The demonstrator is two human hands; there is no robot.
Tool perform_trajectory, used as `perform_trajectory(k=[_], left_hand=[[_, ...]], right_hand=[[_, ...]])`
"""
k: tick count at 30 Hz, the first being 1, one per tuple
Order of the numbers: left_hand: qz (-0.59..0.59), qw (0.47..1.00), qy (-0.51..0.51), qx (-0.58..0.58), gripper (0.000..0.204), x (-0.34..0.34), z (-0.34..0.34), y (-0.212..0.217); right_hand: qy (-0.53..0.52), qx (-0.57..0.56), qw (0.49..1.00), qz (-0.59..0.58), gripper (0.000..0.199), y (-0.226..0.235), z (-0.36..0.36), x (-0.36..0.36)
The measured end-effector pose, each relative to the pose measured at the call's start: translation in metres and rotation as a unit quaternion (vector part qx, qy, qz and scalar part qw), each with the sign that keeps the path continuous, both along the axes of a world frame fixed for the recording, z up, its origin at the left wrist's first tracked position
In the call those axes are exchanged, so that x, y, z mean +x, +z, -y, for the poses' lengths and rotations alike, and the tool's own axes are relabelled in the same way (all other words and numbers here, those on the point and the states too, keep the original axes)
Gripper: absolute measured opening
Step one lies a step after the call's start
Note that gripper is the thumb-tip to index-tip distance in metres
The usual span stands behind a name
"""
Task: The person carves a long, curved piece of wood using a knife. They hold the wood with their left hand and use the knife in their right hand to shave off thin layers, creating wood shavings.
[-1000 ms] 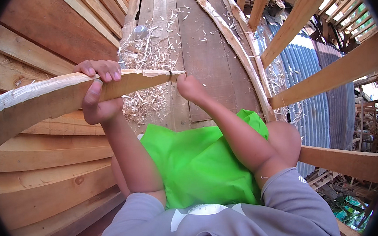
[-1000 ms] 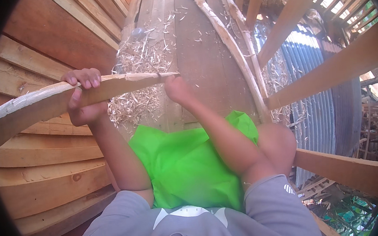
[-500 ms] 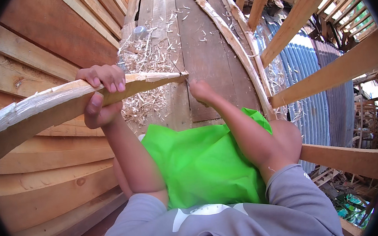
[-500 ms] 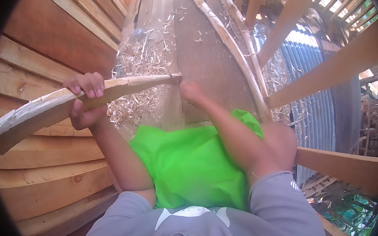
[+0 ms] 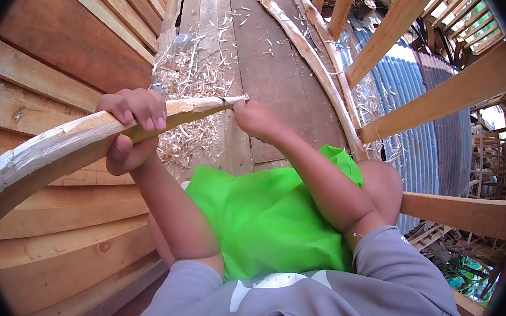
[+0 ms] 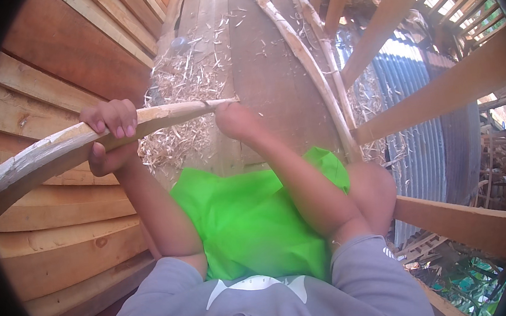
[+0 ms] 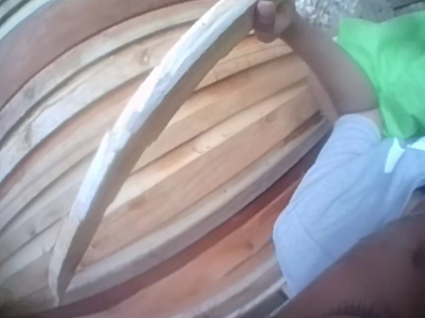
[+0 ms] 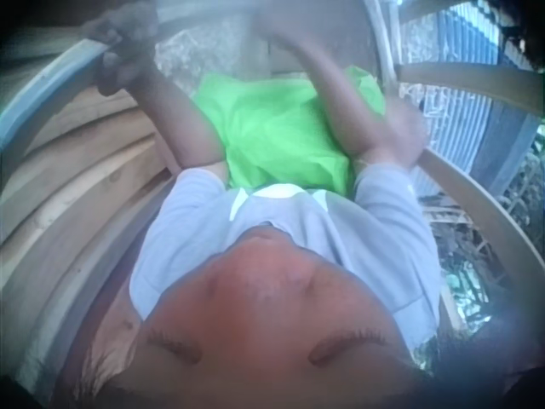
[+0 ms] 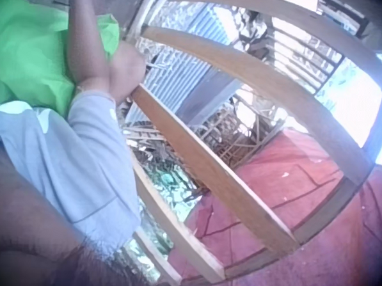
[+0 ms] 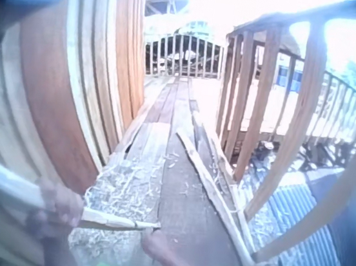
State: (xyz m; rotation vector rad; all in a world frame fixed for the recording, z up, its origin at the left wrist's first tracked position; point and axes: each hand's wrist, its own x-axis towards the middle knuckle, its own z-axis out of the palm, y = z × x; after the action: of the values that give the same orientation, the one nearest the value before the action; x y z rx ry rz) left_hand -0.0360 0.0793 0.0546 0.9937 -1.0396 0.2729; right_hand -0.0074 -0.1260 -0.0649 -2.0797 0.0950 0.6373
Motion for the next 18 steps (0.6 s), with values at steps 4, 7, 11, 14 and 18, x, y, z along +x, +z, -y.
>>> perform_trajectory(k=[4, 7, 11, 14, 18], left_hand=[[-0.01, 1.0, 0.026, -0.008, 0.026, -0.007, 0.0, -0.001], [-0.012, 1.0, 0.009, -0.014, 0.026, 0.001, -0.002, -0.002], [-0.015, 1.0, 0.012, -0.011, 0.027, -0.001, -0.009, -0.003], [0.001, 0.999, -0.029, 0.014, 0.026, -0.002, -0.011, -0.002], [0.001, 0.999, -0.033, -0.017, 0.026, 0.003, -0.003, 0.002]], right_hand=[[0.005, 0.016, 1.0, -0.019, 0.055, 0.011, -0.012, 0.001], [-0.042, 0.004, 0.998, -0.044, 0.053, -0.048, 0.011, 0.011], [-0.014, 0.014, 1.0, 0.015, 0.05, -0.021, 0.004, 0.002], [-0.005, 0.03, 0.992, 0.119, 0.051, -0.006, -0.021, -0.004], [-0.061, -0.022, 0.997, 0.04, 0.057, -0.085, 0.01, 0.023]])
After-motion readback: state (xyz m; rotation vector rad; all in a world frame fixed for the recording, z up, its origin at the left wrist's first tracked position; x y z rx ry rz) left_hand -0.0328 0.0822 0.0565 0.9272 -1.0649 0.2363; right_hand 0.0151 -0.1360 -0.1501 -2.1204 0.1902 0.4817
